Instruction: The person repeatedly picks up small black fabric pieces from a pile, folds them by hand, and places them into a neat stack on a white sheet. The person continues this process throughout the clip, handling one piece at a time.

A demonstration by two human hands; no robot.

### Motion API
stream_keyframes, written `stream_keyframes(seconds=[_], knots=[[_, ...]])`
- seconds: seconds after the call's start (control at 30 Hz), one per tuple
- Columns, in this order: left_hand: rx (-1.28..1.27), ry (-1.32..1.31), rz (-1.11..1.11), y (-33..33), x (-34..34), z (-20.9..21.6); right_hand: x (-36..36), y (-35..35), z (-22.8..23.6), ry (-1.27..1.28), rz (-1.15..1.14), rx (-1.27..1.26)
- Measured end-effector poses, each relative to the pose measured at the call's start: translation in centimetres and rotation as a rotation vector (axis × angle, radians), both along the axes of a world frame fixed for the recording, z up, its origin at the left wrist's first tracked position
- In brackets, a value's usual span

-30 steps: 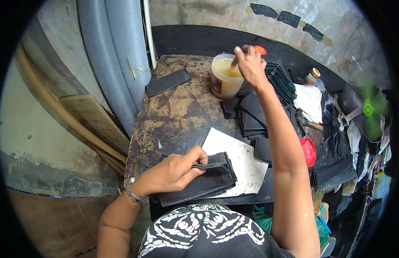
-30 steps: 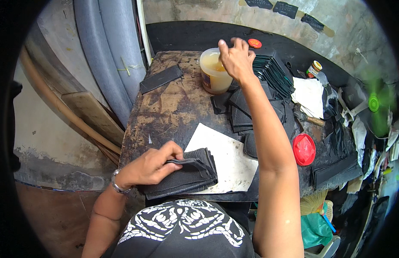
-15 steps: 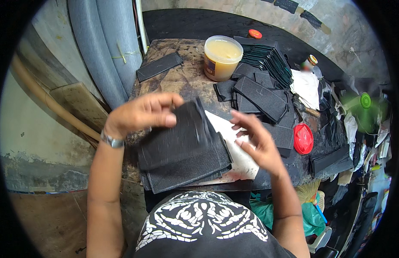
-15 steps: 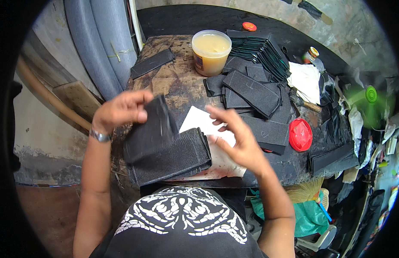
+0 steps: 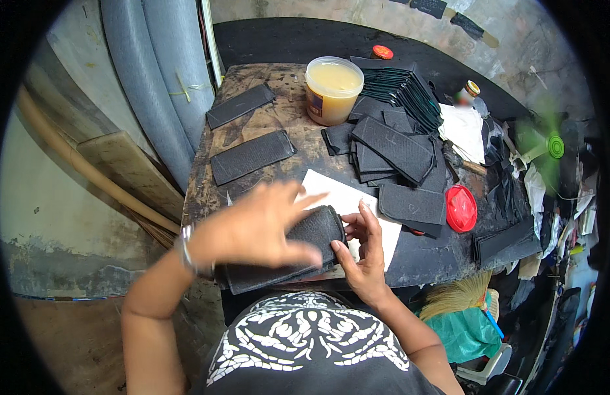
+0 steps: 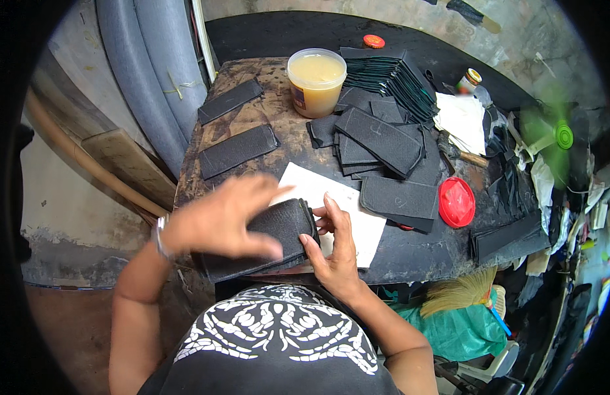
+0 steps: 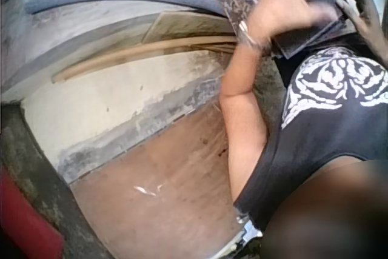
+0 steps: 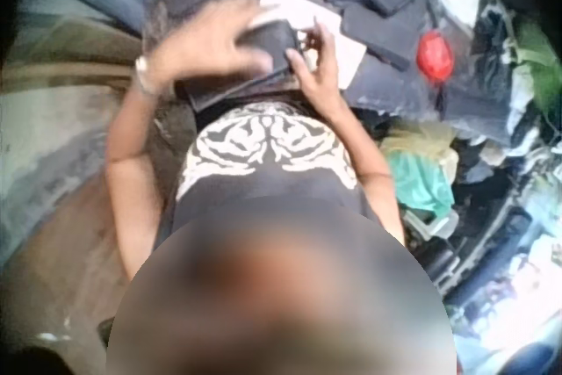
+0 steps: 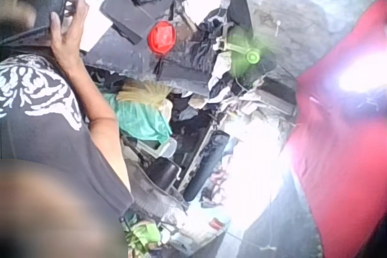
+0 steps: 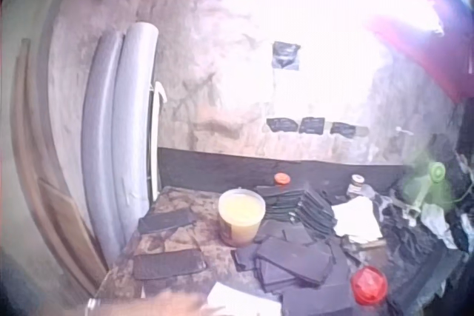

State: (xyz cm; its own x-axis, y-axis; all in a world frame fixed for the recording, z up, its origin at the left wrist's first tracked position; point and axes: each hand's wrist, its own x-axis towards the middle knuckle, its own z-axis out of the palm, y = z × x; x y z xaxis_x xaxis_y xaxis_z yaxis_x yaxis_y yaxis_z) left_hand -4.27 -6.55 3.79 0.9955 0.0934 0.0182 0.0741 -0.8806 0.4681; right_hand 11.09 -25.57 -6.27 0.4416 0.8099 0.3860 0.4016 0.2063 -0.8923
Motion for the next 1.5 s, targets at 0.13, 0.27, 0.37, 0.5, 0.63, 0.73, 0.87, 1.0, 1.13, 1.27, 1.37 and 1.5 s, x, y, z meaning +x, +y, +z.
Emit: stream_keyframes(seconds=[0.13,0.27,0.37,0.5,0.63,0.73,0.87,1.0,1.13,1.27,1.37,1.5], knots=[[0.131,-0.042,0.072,-4.8,-1.6,0.8,0.4,-0.3,0.2,0.05,0.095,0.022],[0.216,-0.161,0.032,-4.6,-2.6,0.3,0.7,-0.2,0.3,-0.041,0.106,0.007],[0.27,-0.131,0.104,-6.3,-2.9,-0.5,0.5,0.0,0.0,0.014,0.082,-0.002],[0.215,-0.119,0.125,-5.8,-3.0,-1.9,0.5,0.3,-0.3,0.017,0.096,0.02],[0.034,-0.162,0.017,-3.1,-3.9,-2.1,1.1,0.3,-0.1,-0.013,0.124,-0.016],[-0.017,-0.074,-0.025,-2.2,-4.3,-1.7,1.6,0.2,0.4,-0.168,0.152,0.064],[-0.06,-0.081,-0.014,-2.0,-4.4,-1.8,2.1,0.5,0.5,-0.298,0.174,-0.115],[-0.057,-0.125,-0.005,-2.0,-4.5,-2.9,2.5,0.4,0.0,-0.537,0.101,-0.16],[-0.043,-0.158,0.012,-2.2,-4.7,-3.8,3.0,-0.1,-0.3,-0.767,0.065,0.141],[-0.033,-0.176,0.004,-2.3,-4.6,-3.9,3.9,1.5,0.0,-0.792,0.037,0.002],[-0.023,-0.181,-0.004,-2.3,-4.5,-3.8,4.6,3.1,0.2,-0.671,0.141,-0.113],[-0.014,-0.196,0.008,-2.3,-4.5,-3.9,5.4,3.2,0.2,-0.465,0.275,-0.112]])
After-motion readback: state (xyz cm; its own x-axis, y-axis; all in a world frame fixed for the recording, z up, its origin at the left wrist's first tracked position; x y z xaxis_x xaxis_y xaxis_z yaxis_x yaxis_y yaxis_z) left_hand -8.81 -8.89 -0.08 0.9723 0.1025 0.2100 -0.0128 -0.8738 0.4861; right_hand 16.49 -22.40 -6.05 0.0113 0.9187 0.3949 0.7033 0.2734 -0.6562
